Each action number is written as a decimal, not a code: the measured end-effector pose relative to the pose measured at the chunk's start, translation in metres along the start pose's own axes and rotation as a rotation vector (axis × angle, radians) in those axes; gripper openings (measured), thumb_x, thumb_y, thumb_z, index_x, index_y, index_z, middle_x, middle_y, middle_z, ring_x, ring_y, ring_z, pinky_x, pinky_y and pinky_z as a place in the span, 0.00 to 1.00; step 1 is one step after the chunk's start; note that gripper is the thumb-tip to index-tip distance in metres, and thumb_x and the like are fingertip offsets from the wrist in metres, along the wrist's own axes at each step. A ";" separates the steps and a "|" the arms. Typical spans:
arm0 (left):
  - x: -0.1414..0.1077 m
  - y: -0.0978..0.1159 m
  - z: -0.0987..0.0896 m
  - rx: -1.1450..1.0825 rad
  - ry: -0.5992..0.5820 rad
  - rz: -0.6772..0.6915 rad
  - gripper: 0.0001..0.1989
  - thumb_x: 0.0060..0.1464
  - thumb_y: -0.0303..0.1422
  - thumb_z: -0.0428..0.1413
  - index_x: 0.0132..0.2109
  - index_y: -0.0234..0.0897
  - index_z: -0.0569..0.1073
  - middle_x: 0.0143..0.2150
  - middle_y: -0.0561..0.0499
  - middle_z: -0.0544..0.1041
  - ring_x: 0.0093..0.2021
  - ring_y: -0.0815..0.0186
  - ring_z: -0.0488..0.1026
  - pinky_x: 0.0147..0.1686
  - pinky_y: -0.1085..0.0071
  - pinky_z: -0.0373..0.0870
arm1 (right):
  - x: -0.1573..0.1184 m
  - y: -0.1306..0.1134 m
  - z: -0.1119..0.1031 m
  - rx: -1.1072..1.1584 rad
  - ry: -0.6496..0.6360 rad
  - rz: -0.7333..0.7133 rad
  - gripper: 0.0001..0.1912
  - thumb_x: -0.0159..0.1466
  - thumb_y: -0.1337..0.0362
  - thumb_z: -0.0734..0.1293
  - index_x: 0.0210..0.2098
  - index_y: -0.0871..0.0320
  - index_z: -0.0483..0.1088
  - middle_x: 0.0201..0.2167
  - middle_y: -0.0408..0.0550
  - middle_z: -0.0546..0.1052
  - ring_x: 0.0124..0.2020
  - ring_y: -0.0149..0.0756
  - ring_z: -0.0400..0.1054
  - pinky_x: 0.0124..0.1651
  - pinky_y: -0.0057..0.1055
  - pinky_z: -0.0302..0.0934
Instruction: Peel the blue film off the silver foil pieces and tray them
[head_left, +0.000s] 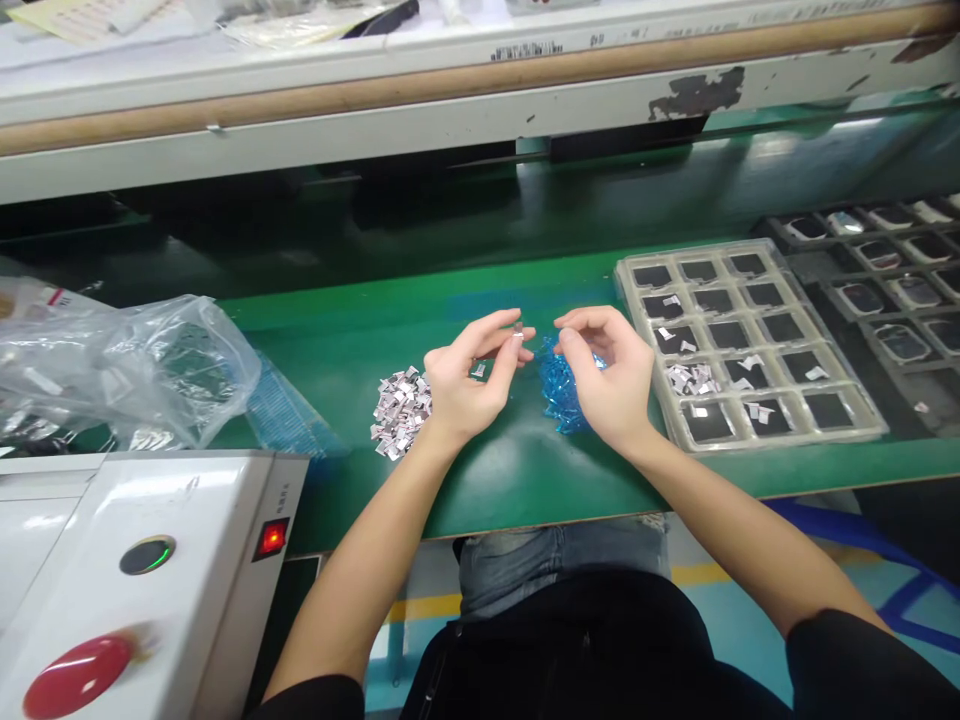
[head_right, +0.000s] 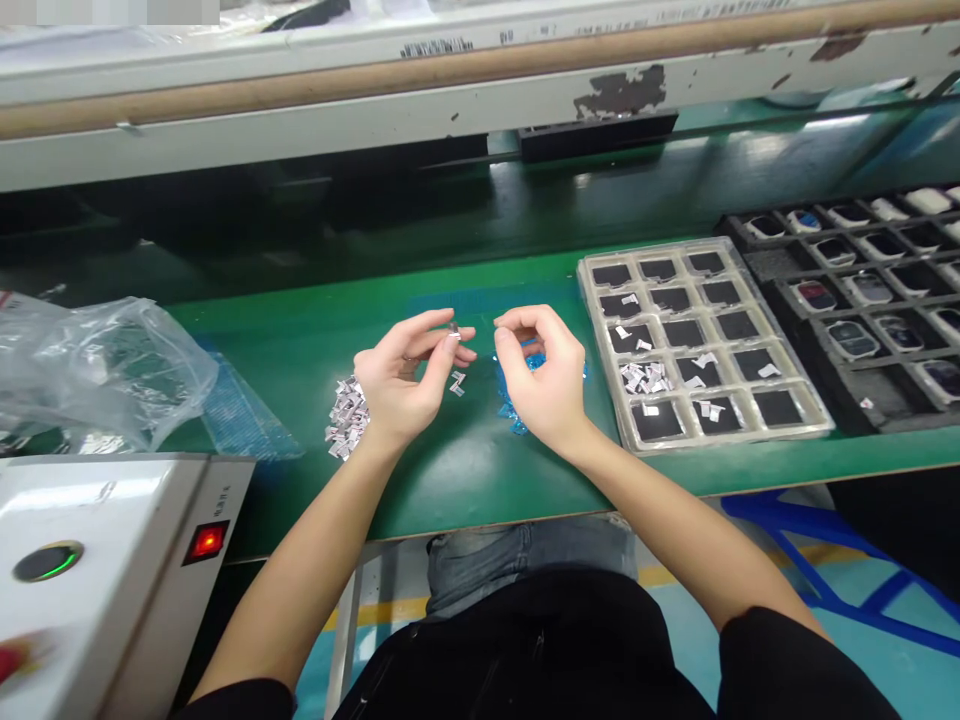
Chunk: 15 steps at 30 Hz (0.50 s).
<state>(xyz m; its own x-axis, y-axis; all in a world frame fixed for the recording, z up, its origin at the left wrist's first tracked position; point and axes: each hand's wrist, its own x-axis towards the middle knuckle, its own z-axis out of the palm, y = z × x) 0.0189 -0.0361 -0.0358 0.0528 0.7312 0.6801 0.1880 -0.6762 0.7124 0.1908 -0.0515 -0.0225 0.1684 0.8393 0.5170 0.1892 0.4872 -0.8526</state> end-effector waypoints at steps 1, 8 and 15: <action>0.000 0.000 0.000 0.000 0.011 -0.012 0.13 0.71 0.32 0.61 0.59 0.37 0.77 0.46 0.49 0.87 0.36 0.67 0.86 0.40 0.73 0.86 | 0.002 0.001 -0.001 0.009 0.002 0.035 0.03 0.71 0.64 0.70 0.40 0.55 0.76 0.43 0.47 0.80 0.40 0.37 0.77 0.40 0.34 0.71; 0.002 -0.004 -0.002 0.068 0.062 -0.057 0.12 0.72 0.37 0.60 0.57 0.36 0.77 0.45 0.49 0.87 0.37 0.66 0.86 0.38 0.72 0.86 | 0.010 0.005 -0.003 0.068 -0.001 0.090 0.11 0.69 0.64 0.66 0.30 0.56 0.77 0.39 0.48 0.80 0.37 0.37 0.75 0.36 0.34 0.69; 0.002 -0.006 -0.005 0.088 0.084 -0.047 0.11 0.71 0.35 0.61 0.56 0.37 0.77 0.44 0.49 0.86 0.36 0.67 0.85 0.38 0.71 0.86 | 0.013 0.008 -0.004 0.033 0.035 0.144 0.11 0.73 0.62 0.66 0.36 0.57 0.77 0.36 0.45 0.81 0.38 0.37 0.76 0.46 0.36 0.70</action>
<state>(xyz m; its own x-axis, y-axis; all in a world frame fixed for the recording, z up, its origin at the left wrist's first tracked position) 0.0133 -0.0310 -0.0375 -0.0402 0.7491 0.6613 0.2740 -0.6282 0.7282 0.1987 -0.0374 -0.0223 0.2252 0.8924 0.3911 0.1291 0.3706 -0.9198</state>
